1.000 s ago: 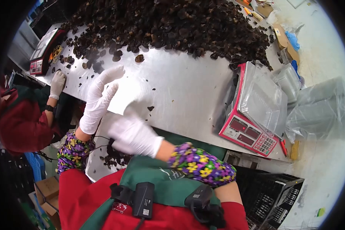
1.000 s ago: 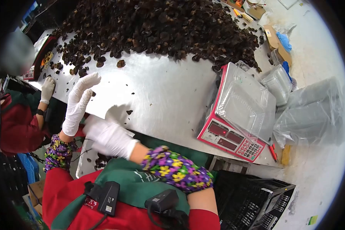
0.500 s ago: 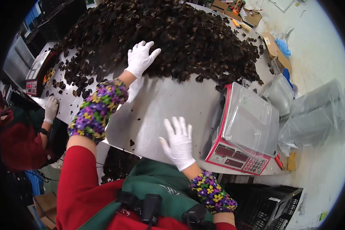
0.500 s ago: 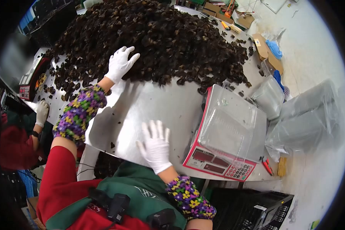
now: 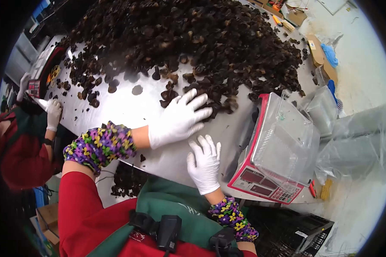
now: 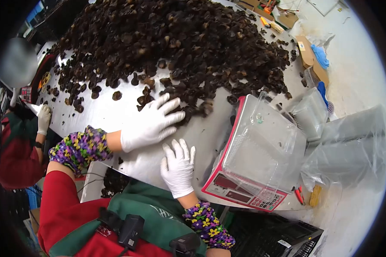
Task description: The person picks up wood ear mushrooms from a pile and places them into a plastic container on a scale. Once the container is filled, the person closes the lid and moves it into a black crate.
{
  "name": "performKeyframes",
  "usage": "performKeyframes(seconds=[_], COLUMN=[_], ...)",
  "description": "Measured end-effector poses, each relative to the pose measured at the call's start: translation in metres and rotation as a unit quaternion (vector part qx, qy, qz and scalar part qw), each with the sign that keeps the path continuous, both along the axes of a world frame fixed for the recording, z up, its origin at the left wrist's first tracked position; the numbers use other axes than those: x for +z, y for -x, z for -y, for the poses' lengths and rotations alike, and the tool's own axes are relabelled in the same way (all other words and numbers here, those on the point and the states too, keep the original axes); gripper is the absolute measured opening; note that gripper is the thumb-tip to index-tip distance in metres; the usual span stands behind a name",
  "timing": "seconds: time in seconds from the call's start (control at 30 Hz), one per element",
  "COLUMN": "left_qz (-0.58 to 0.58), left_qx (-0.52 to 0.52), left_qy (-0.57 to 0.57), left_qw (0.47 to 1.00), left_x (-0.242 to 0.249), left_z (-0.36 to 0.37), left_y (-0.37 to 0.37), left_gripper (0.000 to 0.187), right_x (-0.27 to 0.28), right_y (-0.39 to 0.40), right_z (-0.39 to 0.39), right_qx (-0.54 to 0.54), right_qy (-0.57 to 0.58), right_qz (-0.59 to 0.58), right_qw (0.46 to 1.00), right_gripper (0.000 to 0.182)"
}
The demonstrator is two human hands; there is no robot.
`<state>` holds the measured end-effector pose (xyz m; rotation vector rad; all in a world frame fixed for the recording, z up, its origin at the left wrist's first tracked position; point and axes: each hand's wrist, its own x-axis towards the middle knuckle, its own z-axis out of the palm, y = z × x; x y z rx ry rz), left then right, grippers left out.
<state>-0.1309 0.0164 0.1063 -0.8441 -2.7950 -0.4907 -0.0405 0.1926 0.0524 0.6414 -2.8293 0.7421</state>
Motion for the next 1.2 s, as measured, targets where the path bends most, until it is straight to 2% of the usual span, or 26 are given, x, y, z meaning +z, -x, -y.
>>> performKeyframes(seconds=[0.07,0.13,0.2,0.33,0.4,0.47,0.5,0.53,0.63,0.67,0.73,0.8,0.87,0.9,0.93,1.0,1.07,1.13,1.17,1.2], left_qz=[-0.019,-0.055,-0.064,0.006,0.04,0.05,0.03,-0.051,-0.113,-0.115,-0.062,-0.073,-0.071,-0.078,-0.037,0.021,-0.017,-0.031,-0.025,-0.113], left_qx=[-0.05,-0.028,0.006,0.044,0.085,0.218,0.238,0.252,0.235,0.235,0.206,0.183,0.162,0.107,0.059,0.04,0.034,0.101,0.196,0.199], left_qy=[0.061,0.084,0.098,0.093,0.088,0.093,0.067,0.049,-0.113,-0.112,-0.181,-0.155,-0.121,-0.126,-0.069,-0.037,-0.076,-0.073,-0.056,-0.112], left_qw=[0.997,0.995,0.993,0.995,0.992,0.97,0.968,0.965,0.959,0.959,0.96,0.968,0.977,0.983,0.995,0.998,0.996,0.992,0.979,0.967], left_x=[-0.004,-0.013,-0.017,-0.041,-0.041,-0.035,-0.033,-0.038,-0.021,-0.02,-0.02,0.003,-0.022,-0.021,-0.021,-0.011,-0.011,-0.018,-0.012,-0.016], left_z=[0.007,0.016,0.027,0.057,0.074,0.09,0.101,0.11,0.115,0.115,0.111,0.088,0.079,0.071,0.063,0.047,0.045,0.058,0.06,0.071], left_y=[-0.031,-0.06,-0.088,-0.139,-0.149,-0.15,-0.147,-0.143,-0.098,-0.079,-0.04,-0.009,0.034,0.039,0.04,0.024,0.027,0.052,0.066,0.084], left_gripper=[0.049,0.043,0.047,0.051,0.052,0.048,0.041,0.033,0.023,0.023,0.022,0.023,0.024,0.024,0.023,0.017,0.012,0.01,0.01,0.011], right_x=[-0.006,-0.003,-0.004,0.001,0.004,0.005,0.005,0.005,0.001,0.0,-0.002,-0.002,-0.001,0.001,0.002,0.001,0.003,0.003,0.002,0.002], right_y=[0.0,-0.001,-0.004,-0.016,-0.023,-0.029,-0.031,-0.034,-0.037,-0.037,-0.036,-0.035,-0.035,-0.035,-0.035,-0.036,-0.036,-0.036,-0.035,-0.035], right_z=[-0.004,-0.006,-0.008,-0.01,-0.014,-0.019,-0.022,-0.025,-0.025,-0.025,-0.024,-0.024,-0.024,-0.023,-0.024,-0.024,-0.024,-0.023,-0.023,-0.023], right_qx=[0.003,0.011,0.017,0.033,0.038,0.043,0.041,0.039,0.036,0.033,0.031,0.026,0.027,0.024,0.024,0.021,0.018,0.017,0.016,0.016], right_qy=[0.061,0.078,0.095,0.063,0.055,0.048,0.05,0.053,0.043,0.033,0.037,0.04,0.039,0.039,0.039,0.046,0.051,0.05,0.051,0.057], right_qz=[-0.025,-0.023,-0.018,-0.007,-0.003,-0.001,0.003,0.007,-0.011,-0.021,-0.027,-0.034,-0.033,-0.034,-0.038,-0.026,-0.025,-0.021,-0.02,-0.019], right_qw=[0.998,0.997,0.995,0.997,0.998,0.998,0.998,0.998,0.998,0.999,0.998,0.998,0.998,0.998,0.998,0.998,0.998,0.998,0.998,0.998], right_gripper=[0.035,0.032,0.032,0.034,0.034,0.035,0.035,0.036,0.036,0.036,0.036,0.035,0.034,0.034,0.034,0.034,0.033,0.032,0.032,0.032])
